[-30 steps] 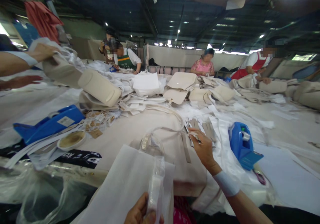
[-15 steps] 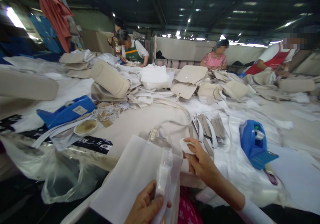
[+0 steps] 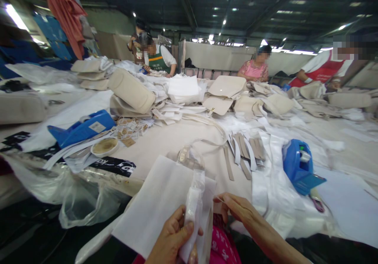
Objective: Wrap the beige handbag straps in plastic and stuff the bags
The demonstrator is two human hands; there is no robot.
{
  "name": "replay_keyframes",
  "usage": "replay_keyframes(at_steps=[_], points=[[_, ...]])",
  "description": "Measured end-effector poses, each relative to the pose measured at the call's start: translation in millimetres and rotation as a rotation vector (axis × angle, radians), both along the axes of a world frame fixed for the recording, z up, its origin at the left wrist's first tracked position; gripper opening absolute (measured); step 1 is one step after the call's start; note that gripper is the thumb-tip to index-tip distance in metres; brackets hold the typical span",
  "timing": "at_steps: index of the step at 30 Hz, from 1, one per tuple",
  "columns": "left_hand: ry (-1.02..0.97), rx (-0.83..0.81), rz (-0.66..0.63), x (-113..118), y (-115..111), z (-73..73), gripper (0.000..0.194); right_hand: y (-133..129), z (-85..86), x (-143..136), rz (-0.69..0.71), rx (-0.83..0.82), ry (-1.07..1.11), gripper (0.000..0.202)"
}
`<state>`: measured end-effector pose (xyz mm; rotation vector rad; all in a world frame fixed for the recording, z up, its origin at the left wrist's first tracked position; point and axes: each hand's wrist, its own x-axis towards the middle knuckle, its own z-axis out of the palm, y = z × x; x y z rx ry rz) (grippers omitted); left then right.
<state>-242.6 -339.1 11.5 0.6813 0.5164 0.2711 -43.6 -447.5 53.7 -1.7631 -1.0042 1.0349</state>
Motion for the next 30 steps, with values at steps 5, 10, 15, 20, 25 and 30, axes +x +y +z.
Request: replay_keyframes(at_steps=[5,10,15,20,25,30], points=[[0.003,0.005,0.003,0.0,1.1,0.0,0.055,7.3,1.2,-8.2,0.051,-0.151,-0.142,0.010],[-0.015,0.014,0.005,-2.0,2.3,0.2,0.063,16.5,-2.5,-21.4,0.042,-0.112,-0.134,0.011],[-0.042,-0.002,0.016,-3.5,1.6,-0.4,0.063,30.7,-20.0,-33.1,-0.019,-0.008,0.202,0.022],[-0.047,-0.006,0.020,-2.4,1.8,-1.0,0.055,41.5,-27.1,-42.6,-0.086,0.023,0.413,0.032],[-0.084,-0.017,0.005,-0.9,2.2,-2.8,0.047,37.1,-22.4,-37.8,0.006,-0.092,0.431,0.033],[-0.084,-0.031,0.027,-0.6,2.5,-2.6,0.049,14.2,-23.1,-16.5,0.077,-0.294,0.294,0.035]])
